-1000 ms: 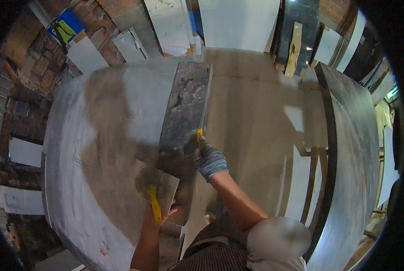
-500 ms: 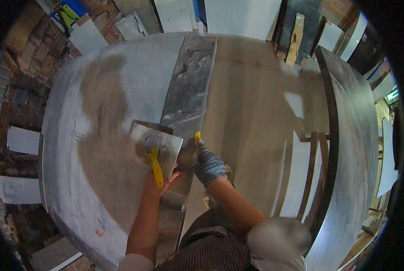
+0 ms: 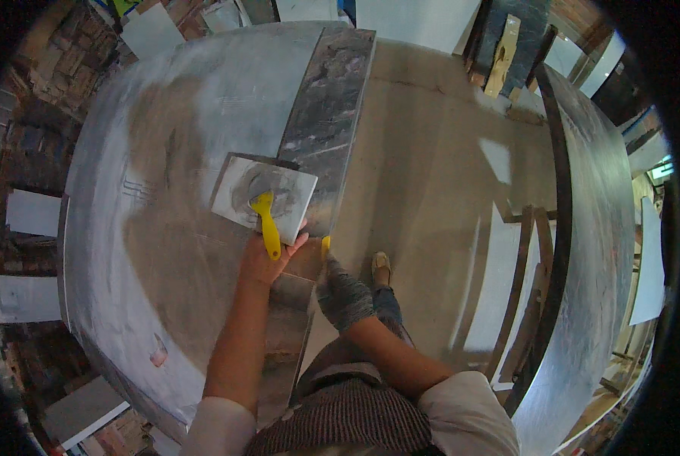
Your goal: The person scrapes a gray paste from a large stone slab using a yellow scraper and a metal trowel. They walk through the workshop, continue scraping the slab, and then clean the scraper with a cloth.
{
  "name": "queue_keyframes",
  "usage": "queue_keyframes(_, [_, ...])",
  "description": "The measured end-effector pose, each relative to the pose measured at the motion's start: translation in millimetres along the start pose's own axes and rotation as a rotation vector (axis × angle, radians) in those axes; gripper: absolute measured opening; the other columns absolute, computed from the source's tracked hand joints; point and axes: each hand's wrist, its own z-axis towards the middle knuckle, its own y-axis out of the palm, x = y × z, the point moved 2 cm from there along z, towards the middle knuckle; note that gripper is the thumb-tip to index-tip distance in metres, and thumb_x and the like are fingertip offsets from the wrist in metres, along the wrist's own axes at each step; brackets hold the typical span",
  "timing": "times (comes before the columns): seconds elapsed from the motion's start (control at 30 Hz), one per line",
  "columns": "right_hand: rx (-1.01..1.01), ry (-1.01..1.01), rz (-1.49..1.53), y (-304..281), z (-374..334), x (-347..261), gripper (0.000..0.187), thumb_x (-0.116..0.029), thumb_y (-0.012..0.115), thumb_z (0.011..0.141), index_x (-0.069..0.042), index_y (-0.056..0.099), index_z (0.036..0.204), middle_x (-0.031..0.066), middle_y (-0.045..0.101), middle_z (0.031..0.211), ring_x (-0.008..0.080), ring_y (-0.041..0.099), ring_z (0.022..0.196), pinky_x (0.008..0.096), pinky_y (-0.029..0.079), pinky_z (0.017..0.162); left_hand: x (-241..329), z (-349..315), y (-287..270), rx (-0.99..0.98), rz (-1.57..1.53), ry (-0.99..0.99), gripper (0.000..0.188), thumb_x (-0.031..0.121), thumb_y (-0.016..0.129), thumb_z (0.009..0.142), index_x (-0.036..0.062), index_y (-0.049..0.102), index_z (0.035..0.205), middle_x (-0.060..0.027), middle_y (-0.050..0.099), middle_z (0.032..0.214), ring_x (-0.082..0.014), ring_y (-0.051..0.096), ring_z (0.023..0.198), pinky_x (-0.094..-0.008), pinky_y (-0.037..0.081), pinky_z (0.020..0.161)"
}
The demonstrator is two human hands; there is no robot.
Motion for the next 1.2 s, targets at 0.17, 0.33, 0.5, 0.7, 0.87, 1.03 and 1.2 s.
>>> queue_keyframes(0.17, [-0.060, 0.001, 0.069, 6.4, -26.3, -7.5, 0.046, -0.021, 0.051, 0.083, -0.001, 0.039, 0.123, 0.0196, 0.061, 0.081, 0.0372, 0.060, 0.075, 0.0453, 0.048, 0.065, -4.5, 0.2, 1.7, -0.047, -0.302, -0.066, 0.043, 0.023, 0.030, 0.096, 0.0034, 0.031, 0.135, -0.0177, 0.038, 0.136, -0.0332, 0.035, 0.128, -0.0495, 0.027, 0.106])
queue_keyframes(0.33, [-0.019, -0.010, 0.092, 21.7, -43.0, -7.9, 0.042, -0.019, 0.053, 0.081, -0.004, 0.043, 0.119, 0.0169, 0.062, 0.083, 0.0364, 0.060, 0.077, 0.0442, 0.048, 0.065, -11.8, 1.3, 3.0, -0.075, -1.238, -0.089, 0.043, 0.021, 0.031, 0.095, 0.0018, 0.032, 0.133, -0.0179, 0.037, 0.137, -0.0347, 0.034, 0.128, -0.0490, 0.026, 0.106])
queue_keyframes(0.5, [0.002, -0.038, 0.002, 30.7, -52.3, -5.0, 0.043, -0.018, 0.054, 0.081, -0.005, 0.044, 0.121, 0.0142, 0.062, 0.088, 0.0351, 0.060, 0.078, 0.0395, 0.048, 0.068, -9.3, 2.6, 2.7, -0.099, -1.113, -0.063, 0.045, 0.022, 0.027, 0.096, 0.0010, 0.028, 0.135, -0.0188, 0.034, 0.139, -0.0354, 0.031, 0.130, -0.0510, 0.023, 0.108])
queue_keyframes(0.7, [0.118, -0.151, 0.111, 53.3, -61.5, 9.7, 0.047, -0.016, 0.052, 0.085, -0.004, 0.040, 0.129, 0.0152, 0.061, 0.091, 0.0313, 0.061, 0.079, 0.0386, 0.048, 0.069, -24.2, 4.8, 0.6, -0.222, -1.488, -0.071, 0.046, 0.026, 0.025, 0.096, 0.0044, 0.029, 0.136, -0.0162, 0.033, 0.141, -0.0343, 0.027, 0.132, -0.0502, 0.015, 0.110])
queue_keyframes(0.87, [-0.083, -0.087, 0.094, 45.7, -75.1, 10.9, 0.047, -0.016, 0.050, 0.086, -0.004, 0.039, 0.131, 0.0153, 0.058, 0.095, 0.0309, 0.060, 0.079, 0.0373, 0.048, 0.069, -27.3, 7.1, -0.3, -0.236, -1.469, -0.081, 0.047, 0.029, 0.025, 0.096, 0.0066, 0.028, 0.137, -0.0130, 0.032, 0.142, -0.0335, 0.024, 0.134, -0.0496, 0.011, 0.111])
queue_keyframes(1.03, [-0.059, -0.146, 0.583, 40.5, -113.5, 35.5, 0.054, -0.014, 0.053, 0.084, -0.008, 0.034, 0.134, 0.0209, 0.058, 0.096, 0.0347, 0.060, 0.083, 0.0425, 0.048, 0.073, -7.9, 10.5, 6.7, 0.129, -1.406, -0.277, 0.047, 0.029, 0.025, 0.096, 0.0065, 0.029, 0.137, -0.0137, 0.031, 0.143, -0.0342, 0.023, 0.134, -0.0500, 0.010, 0.111])
queue_keyframes(1.2, [0.247, -0.300, 0.329, 17.1, -105.4, 28.0, 0.047, -0.013, 0.071, 0.077, -0.006, 0.050, 0.118, 0.0011, 0.053, 0.085, 0.0143, 0.051, 0.070, 0.0290, 0.047, 0.066, -14.4, 2.9, -1.4, -0.166, -1.481, -0.070, 0.044, 0.025, 0.027, 0.096, 0.0049, 0.036, 0.134, -0.0144, 0.038, 0.139, -0.0346, 0.029, 0.131, -0.0512, 0.013, 0.110])
